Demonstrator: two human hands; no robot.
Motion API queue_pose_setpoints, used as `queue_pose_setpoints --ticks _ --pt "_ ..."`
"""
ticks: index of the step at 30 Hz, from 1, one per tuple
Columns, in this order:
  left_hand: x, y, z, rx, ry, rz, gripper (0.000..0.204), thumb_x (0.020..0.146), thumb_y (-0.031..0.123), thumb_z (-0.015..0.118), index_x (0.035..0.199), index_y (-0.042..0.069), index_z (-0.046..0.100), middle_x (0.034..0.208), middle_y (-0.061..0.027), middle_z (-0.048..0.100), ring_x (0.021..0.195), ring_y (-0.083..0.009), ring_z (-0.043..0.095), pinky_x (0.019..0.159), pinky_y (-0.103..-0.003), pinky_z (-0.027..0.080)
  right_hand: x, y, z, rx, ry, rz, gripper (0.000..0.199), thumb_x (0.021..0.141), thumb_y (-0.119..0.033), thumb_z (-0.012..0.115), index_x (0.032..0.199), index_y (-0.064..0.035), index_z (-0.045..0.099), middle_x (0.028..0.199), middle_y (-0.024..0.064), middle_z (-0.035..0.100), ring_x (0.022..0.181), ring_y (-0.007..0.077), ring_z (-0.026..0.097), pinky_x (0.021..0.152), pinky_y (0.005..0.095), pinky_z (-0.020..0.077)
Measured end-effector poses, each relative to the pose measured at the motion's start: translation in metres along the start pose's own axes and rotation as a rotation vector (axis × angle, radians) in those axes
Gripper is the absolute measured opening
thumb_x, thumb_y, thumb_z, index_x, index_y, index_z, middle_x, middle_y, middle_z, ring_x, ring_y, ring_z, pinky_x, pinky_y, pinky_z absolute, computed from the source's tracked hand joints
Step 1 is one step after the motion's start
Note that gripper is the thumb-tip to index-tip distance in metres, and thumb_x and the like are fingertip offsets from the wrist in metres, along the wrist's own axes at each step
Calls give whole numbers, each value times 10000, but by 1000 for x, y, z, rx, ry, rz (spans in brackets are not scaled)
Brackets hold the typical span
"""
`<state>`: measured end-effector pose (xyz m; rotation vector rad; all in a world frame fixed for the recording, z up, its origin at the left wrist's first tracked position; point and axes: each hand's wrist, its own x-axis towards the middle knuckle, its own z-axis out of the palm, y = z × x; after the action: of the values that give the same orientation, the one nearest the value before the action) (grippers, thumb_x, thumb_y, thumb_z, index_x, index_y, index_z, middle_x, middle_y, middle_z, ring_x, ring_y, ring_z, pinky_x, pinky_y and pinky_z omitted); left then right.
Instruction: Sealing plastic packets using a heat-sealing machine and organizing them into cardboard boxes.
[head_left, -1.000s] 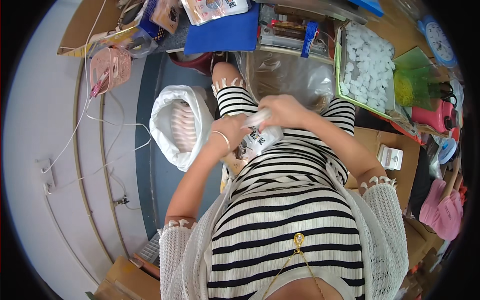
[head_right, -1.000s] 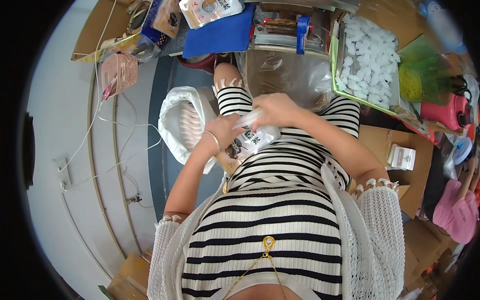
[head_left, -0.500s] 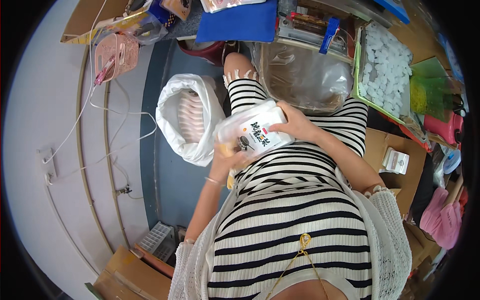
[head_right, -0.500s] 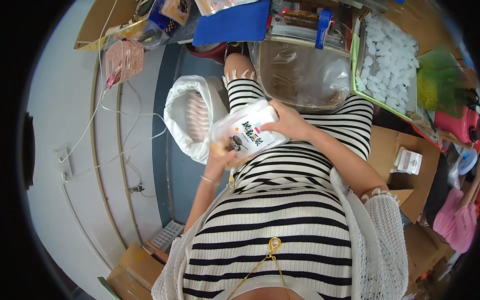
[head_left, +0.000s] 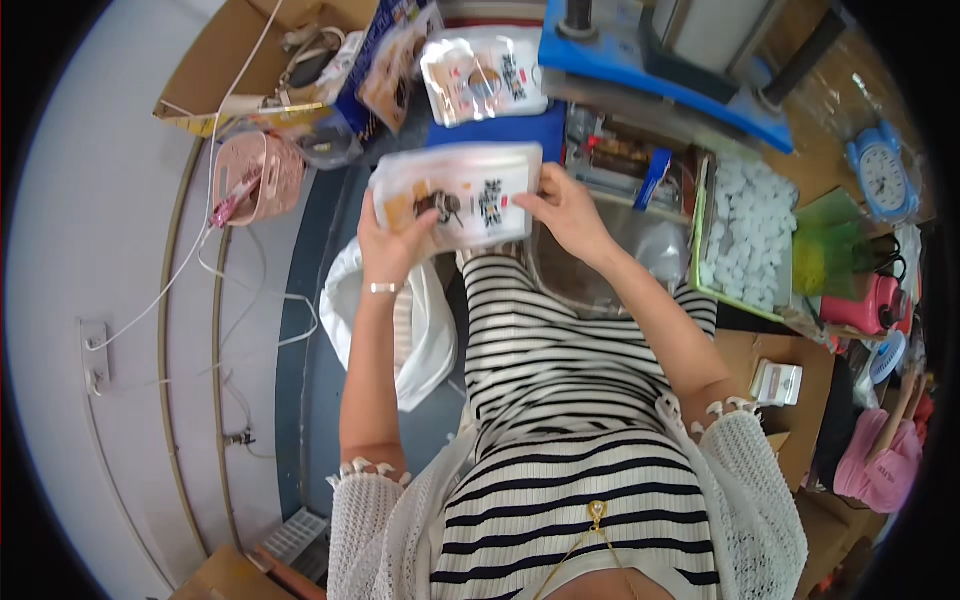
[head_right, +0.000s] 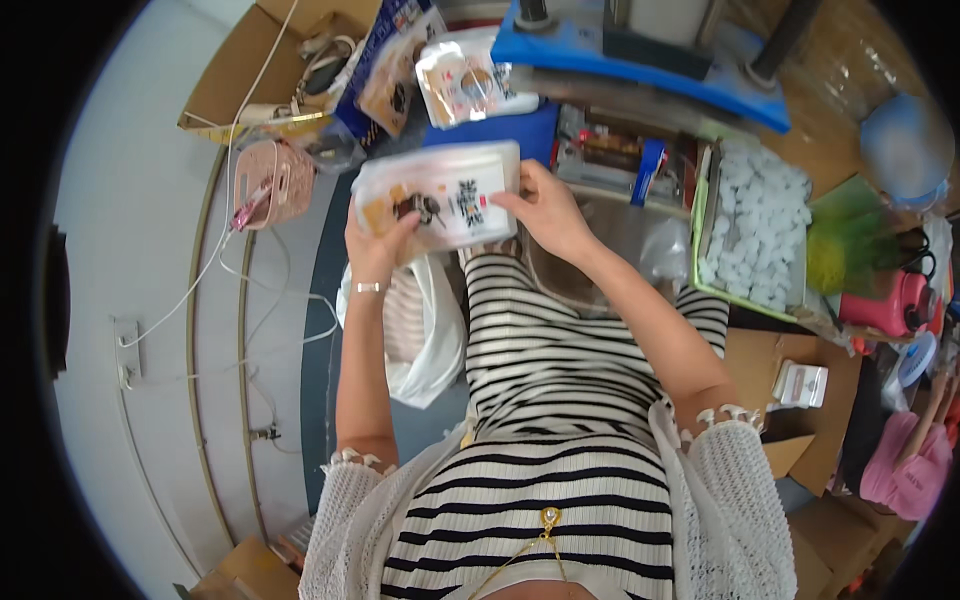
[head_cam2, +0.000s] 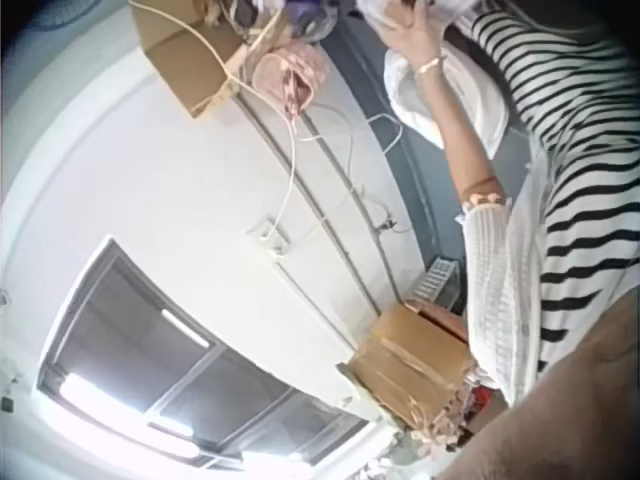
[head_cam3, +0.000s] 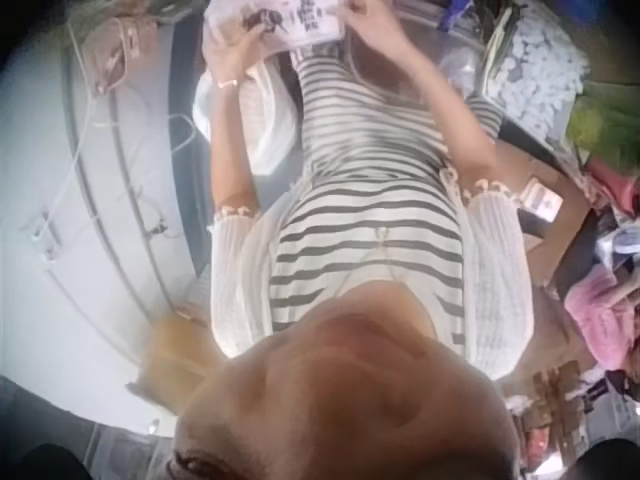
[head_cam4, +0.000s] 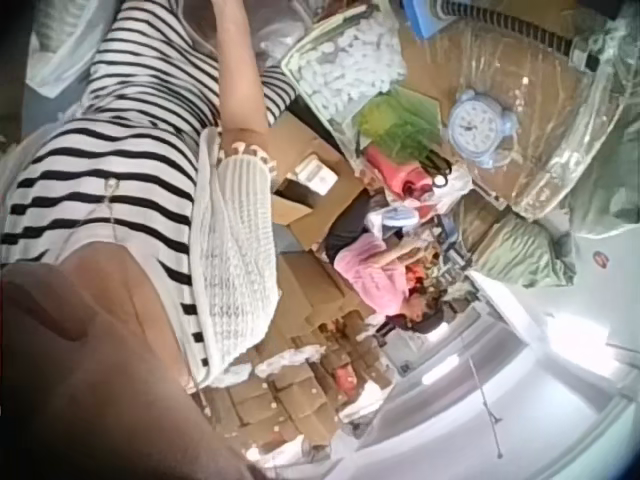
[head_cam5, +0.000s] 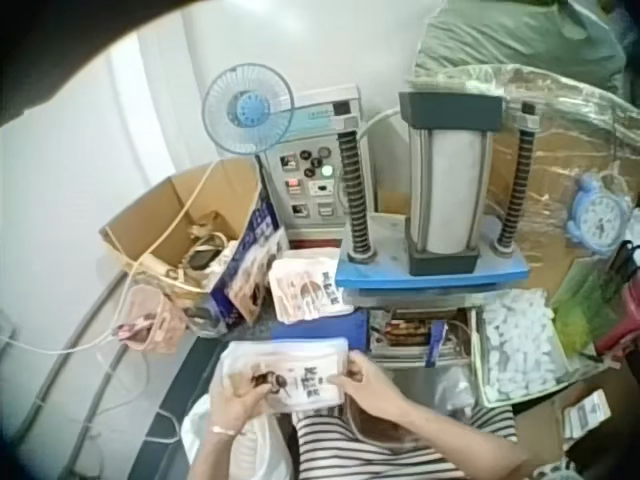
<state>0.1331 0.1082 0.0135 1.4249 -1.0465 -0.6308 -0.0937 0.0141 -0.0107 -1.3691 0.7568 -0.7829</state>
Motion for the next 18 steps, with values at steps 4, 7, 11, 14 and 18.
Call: queue_pose_setpoints --ticks 4,7,11,14,18 --pt "95 -30 31 -67 -45 27 611 650 -3 810 1185 -26 517 1038 -84 640 882 -157 621 787 -290 510 47 7 -13 -409 331 -133 388 905 -120 636 1246 -12 486 1025 86 659 948 116 613 786 269 499" --pt "130 -52 58 -88 24 -60 606 644 -7 798 1180 -34 516 1012 -71 642 858 -154 614 770 -291 508 42 24 -27 -588 558 -437 327 924 -156 614 1193 -9 500 913 61 646 779 82 601 648 235 486" --pt "154 -65 69 -19 32 -14 617 647 -1 805 1197 -1 524 1019 -87 631 865 -173 616 738 -287 509 -42 -10 -25 37 225 300 201 943 -201 580 1029 -20 593 684 -4 512 499 62 416 438 201 369" --pt "153 -58 74 307 142 241 791 605 55 829 1300 -5 457 1269 -204 527 1191 -298 511 1004 -416 396 -86 7 -39 391 17 652 201 936 -207 579 975 -12 614 706 4 537 582 88 485 534 255 443" --pt "116 4 101 953 270 508 791 719 197 775 1388 31 387 1459 -185 352 1376 -305 298 1118 -477 224 -127 40 -31 647 33 830 177 932 -178 578 1013 -22 599 880 59 624 693 132 586 696 329 527"
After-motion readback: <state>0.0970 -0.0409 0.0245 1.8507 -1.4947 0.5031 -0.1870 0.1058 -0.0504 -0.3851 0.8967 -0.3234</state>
